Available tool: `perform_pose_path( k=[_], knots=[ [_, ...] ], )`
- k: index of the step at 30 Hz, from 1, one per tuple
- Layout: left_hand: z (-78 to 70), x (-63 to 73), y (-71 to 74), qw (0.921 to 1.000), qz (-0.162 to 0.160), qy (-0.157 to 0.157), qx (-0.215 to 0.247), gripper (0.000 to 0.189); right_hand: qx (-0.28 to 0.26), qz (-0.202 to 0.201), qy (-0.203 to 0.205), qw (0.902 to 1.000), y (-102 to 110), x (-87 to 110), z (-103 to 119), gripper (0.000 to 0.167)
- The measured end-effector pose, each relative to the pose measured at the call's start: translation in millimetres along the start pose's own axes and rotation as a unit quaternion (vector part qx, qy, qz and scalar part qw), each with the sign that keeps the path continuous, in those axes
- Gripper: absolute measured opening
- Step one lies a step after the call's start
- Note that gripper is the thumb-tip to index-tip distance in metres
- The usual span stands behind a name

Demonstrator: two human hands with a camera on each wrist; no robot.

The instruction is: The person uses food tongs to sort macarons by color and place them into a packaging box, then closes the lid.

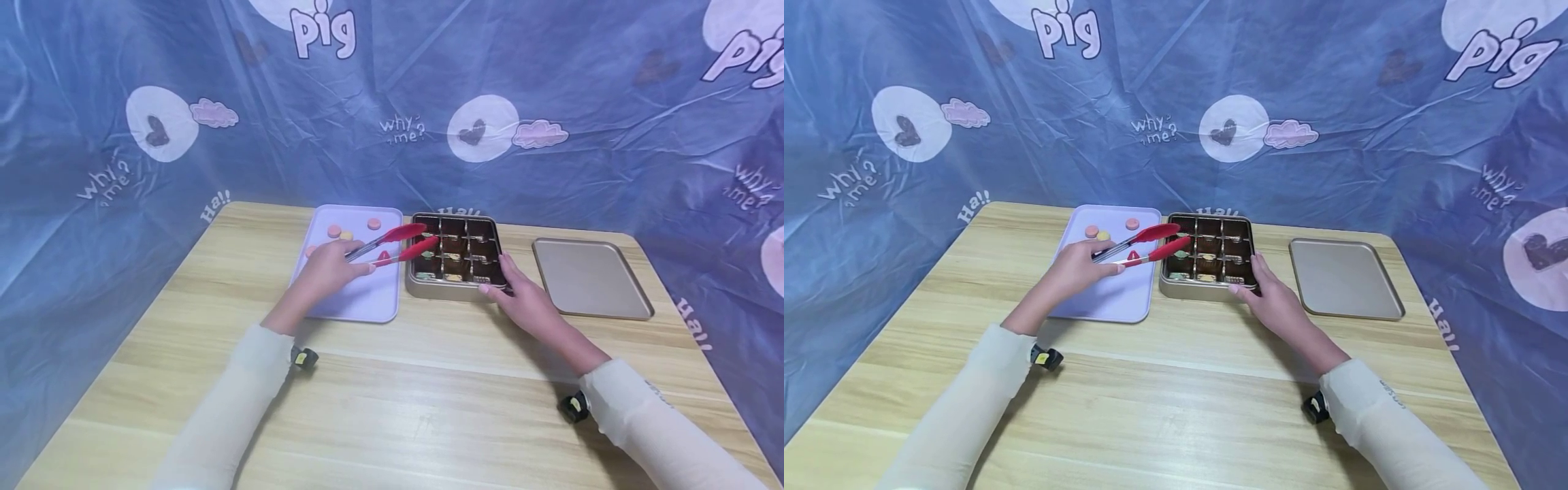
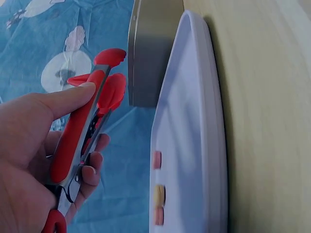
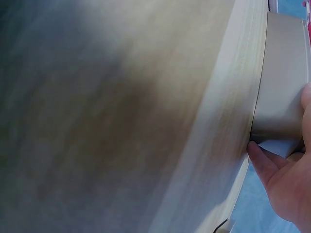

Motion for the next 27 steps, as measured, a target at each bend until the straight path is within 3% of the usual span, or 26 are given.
perform_pose_path(
  k=[8, 27],
  knots=[
    [18.5, 9.9, 12.8, 0.9995, -0.013, 0.018, 0.024, 0.064, 0.000, 0.002, 0.000, 1.0000, 0, 0.2, 0, 0.097],
    [73.4, 40.8, 35.9, 0.9963, -0.032, 0.080, -0.009, 0.066, -0.003, 0.002, -0.001, 1.0000, 0, 0.9, 0, 0.097]
  ],
)
Point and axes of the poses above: each hand's wrist, its own x-axis away from the middle knuckle, its own y-axis out of the back of the hand, z = x × y, the point moved 8 cm from there along -x, towards the middle knuckle, and after that the axes turned 2 degrees about -z, right-handed, at the moved point
